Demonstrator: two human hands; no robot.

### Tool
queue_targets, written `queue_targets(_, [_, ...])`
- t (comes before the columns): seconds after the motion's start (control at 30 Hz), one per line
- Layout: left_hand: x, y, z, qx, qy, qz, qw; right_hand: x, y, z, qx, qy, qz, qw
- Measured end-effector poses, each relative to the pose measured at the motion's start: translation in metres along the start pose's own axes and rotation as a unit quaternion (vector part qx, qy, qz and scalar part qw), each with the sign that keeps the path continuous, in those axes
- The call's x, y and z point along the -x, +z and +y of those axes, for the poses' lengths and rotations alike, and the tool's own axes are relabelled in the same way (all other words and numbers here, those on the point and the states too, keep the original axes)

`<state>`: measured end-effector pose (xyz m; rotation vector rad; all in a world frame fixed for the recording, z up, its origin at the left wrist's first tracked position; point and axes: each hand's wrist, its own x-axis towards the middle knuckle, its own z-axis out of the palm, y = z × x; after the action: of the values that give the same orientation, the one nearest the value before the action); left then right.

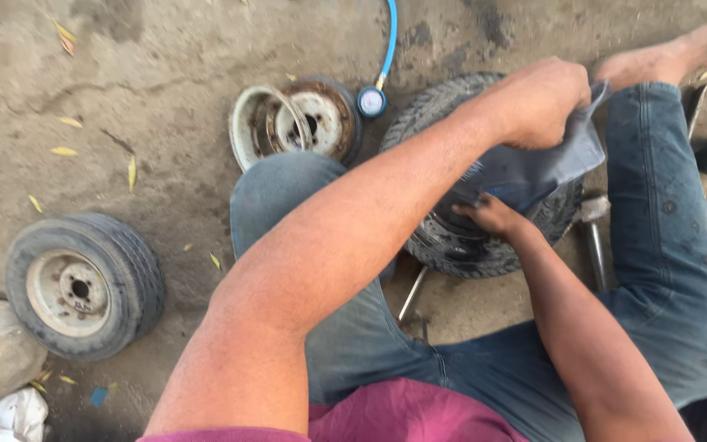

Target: The person sits on the ground and installs a new butyl rubber inner tube into a tire. They unfold and tuck the tube inside the tire casing, press the casing onto the tire, then lift the wheel rim and work it into the tire over the tube.

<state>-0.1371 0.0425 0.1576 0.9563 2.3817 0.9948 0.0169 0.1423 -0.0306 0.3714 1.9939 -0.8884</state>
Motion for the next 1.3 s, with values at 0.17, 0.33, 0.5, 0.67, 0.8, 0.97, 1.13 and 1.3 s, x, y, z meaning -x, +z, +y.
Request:
queue_targets(0.17, [0.009,0.0,-0.005,-0.019,-0.122,-0.082,0.989,-0.006,0.03,-0.018,0.259,-0.127,0.051,0.956])
queue_targets(0.33, [0.017,-0.011,-0.007,-0.061,-0.195,-0.093,0.975,0.017,0.033,-0.018,0.177,-0.155,0.177,0.956])
queue_targets(0.5, [0.021,-0.015,-0.008,-0.089,-0.284,-0.145,0.944,0.03,0.058,-0.045,0.069,-0.171,0.146,0.972])
queue_targets(0.67, [0.008,-0.004,-0.01,0.003,-0.082,-0.156,0.984,0.009,0.057,-0.037,-0.217,-0.25,0.284,0.9])
queue_targets(0.8, [-0.001,0.006,-0.009,0.062,-0.021,-0.132,0.989,-0.01,0.033,-0.023,-0.303,-0.107,0.158,0.934])
queue_targets(0.97, [0.015,-0.003,-0.007,-0.043,-0.083,-0.161,0.983,-0.017,0.042,-0.041,0.159,-0.133,0.066,0.976])
queue_targets(1.13, [0.029,-0.005,0.003,-0.046,-0.239,-0.246,0.938,-0.003,0.049,-0.032,0.098,-0.125,0.162,0.974])
queue_targets(1.3, [0.029,0.007,-0.008,-0.115,-0.223,-0.194,0.949,-0.009,0.048,-0.028,-0.524,-0.235,0.156,0.804])
